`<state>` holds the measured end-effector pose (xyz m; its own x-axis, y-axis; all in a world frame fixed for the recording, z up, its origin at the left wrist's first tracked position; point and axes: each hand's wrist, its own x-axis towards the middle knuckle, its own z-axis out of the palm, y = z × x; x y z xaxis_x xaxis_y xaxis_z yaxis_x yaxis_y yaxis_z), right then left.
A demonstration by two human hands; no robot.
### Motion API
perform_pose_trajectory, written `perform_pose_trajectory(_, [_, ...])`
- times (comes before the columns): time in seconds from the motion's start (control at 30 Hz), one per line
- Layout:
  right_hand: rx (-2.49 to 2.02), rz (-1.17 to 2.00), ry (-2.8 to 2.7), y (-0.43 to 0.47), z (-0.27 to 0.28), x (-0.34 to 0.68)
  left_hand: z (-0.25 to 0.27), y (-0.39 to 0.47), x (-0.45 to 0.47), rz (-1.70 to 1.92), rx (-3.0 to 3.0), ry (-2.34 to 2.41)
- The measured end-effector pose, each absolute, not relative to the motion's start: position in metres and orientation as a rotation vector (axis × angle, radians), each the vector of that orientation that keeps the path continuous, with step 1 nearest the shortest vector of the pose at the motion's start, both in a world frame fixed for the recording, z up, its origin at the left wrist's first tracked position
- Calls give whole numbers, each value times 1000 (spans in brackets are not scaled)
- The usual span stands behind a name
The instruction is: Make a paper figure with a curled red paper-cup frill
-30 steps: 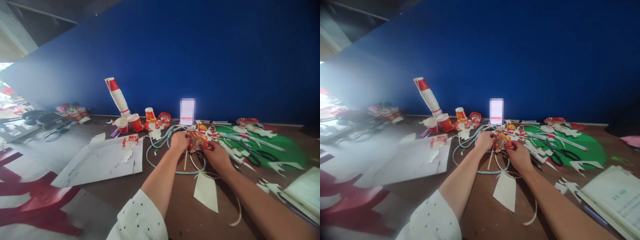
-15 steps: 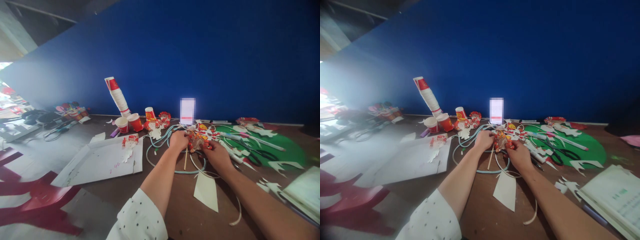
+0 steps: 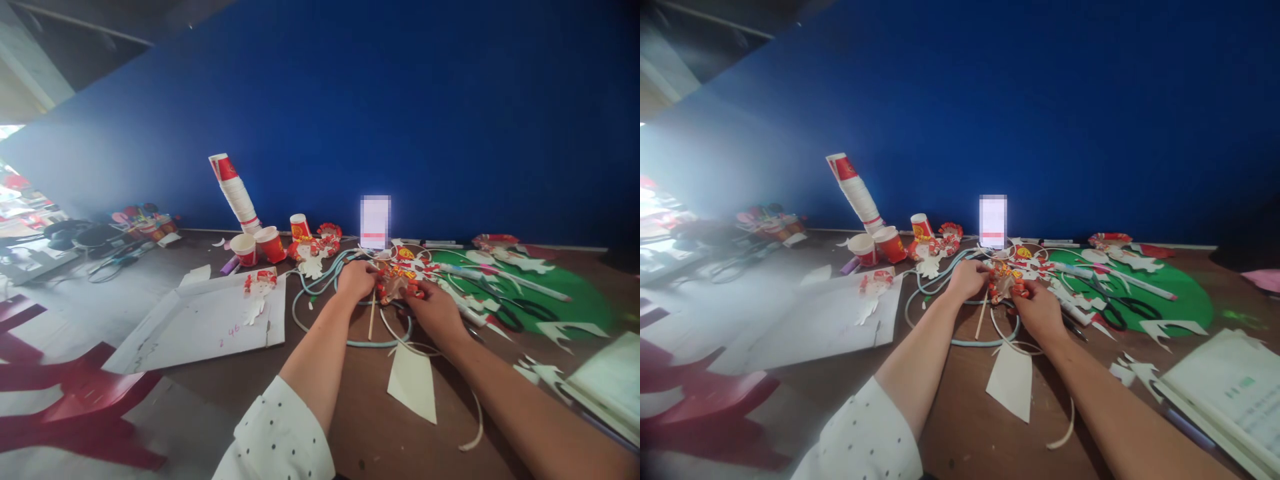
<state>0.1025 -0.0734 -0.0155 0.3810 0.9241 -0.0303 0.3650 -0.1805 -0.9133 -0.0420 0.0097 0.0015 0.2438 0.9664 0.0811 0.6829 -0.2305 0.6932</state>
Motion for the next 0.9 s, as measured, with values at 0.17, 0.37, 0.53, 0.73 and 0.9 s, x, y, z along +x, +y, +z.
perform_pose_trajectory(0.17, [-1740, 767, -1158, -73, -16, 104, 1, 11, -42, 667, 2006, 1498])
perform_pose_trajectory(0.37, [-1736, 762, -1155, -74, -14, 104, 3, 10, -42, 629, 2064, 1471])
perform_pose_trajectory(0.53, [-1733, 729, -1156, -76, -8, 101, 8, 5, -41, 593, 2142, 1519])
perform_pose_trajectory(0.73, [-1724, 772, -1148, -75, -11, 100, 10, 4, -40, 573, 2190, 1527])
perform_pose_trajectory(0.9, [-1796, 726, -1176, -76, -8, 100, 10, 4, -40, 565, 2187, 1542])
